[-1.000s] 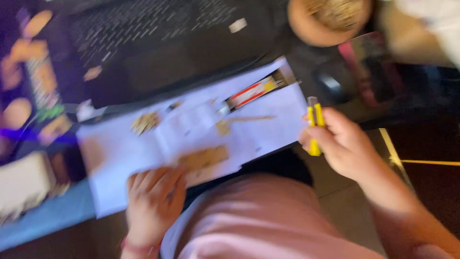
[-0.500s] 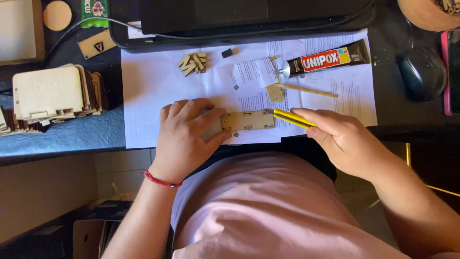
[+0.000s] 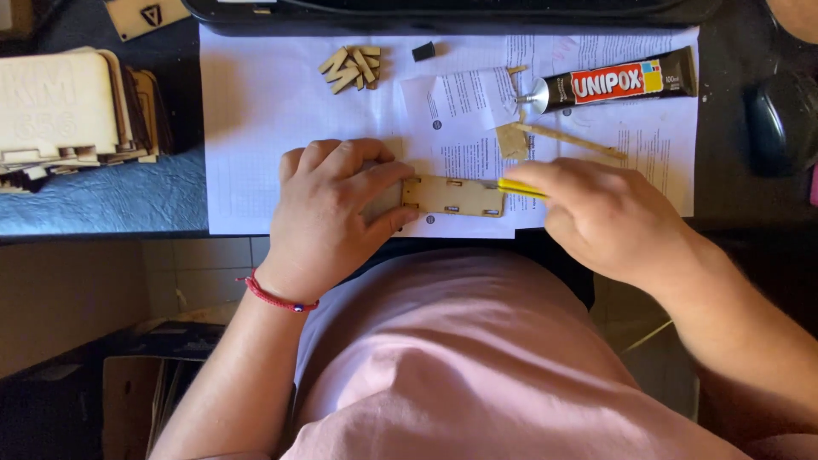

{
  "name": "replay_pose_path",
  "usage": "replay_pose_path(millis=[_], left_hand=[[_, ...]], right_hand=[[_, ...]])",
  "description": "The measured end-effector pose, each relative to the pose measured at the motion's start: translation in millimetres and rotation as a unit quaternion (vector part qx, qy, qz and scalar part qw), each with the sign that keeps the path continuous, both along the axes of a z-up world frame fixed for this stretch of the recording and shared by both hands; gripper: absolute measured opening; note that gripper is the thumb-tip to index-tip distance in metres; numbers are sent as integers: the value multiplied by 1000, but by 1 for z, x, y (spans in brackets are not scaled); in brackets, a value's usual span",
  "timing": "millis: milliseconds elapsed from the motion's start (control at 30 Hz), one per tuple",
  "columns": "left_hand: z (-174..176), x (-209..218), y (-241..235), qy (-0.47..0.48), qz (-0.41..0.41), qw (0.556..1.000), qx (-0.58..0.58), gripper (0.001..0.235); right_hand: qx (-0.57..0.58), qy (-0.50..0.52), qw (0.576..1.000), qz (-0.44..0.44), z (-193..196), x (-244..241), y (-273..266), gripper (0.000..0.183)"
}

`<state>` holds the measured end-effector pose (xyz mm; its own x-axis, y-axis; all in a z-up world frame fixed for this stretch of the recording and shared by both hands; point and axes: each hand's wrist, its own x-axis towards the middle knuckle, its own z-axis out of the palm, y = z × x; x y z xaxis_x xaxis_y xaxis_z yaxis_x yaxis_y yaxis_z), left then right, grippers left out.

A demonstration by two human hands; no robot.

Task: The person assembles a wooden model by handling various pre-cut wooden pieces. They use a utility knife to clean the edges of the pieces and a wooden stick to apply glue to the slots before fitting the components together.

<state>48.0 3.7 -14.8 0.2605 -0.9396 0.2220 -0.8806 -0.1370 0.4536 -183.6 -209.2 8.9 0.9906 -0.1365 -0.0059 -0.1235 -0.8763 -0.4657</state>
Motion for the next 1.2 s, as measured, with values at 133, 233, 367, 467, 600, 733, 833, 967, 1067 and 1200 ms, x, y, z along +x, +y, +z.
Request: replay_pose_path(millis=[133, 233, 367, 467, 600, 733, 833, 967, 1067, 1200], left_hand=[[-1, 0, 0, -10, -2, 1000, -5, 40], [-1, 1, 1, -17, -10, 1000, -16, 39], [-2, 1, 1, -16, -20, 1000, -13, 37], [-3, 1, 1, -16, -20, 1000, -5, 36], [-2, 0, 1, -24, -18, 1000, -4, 37], [-2, 0, 1, -34, -20, 999, -5, 37], [-2, 1, 1, -27, -25, 999, 8, 38], [-1, 1, 1, -30, -30, 999, 6, 38], [-1, 1, 1, -27, -30, 999, -3, 37], [-1, 1, 1, -29, -25, 999, 2, 38]], right_hand=[[-104, -29, 992, 60, 2, 9, 3, 58], [-98, -31, 992, 67, -4, 8, 3, 56], [-121, 5, 991, 52, -7, 5, 4, 63], [-131, 0, 989, 60, -7, 5, 4, 67], [-139, -17, 987, 73, -8, 6, 4, 70], [-139, 1, 988, 60, -4, 7, 8, 67], [-153, 7, 986, 61, -2, 7, 10, 71], [-159, 19, 985, 57, 1, 8, 10, 72], [-179, 24, 981, 74, -3, 4, 4, 80], [-161, -33, 983, 82, -4, 0, -1, 71]])
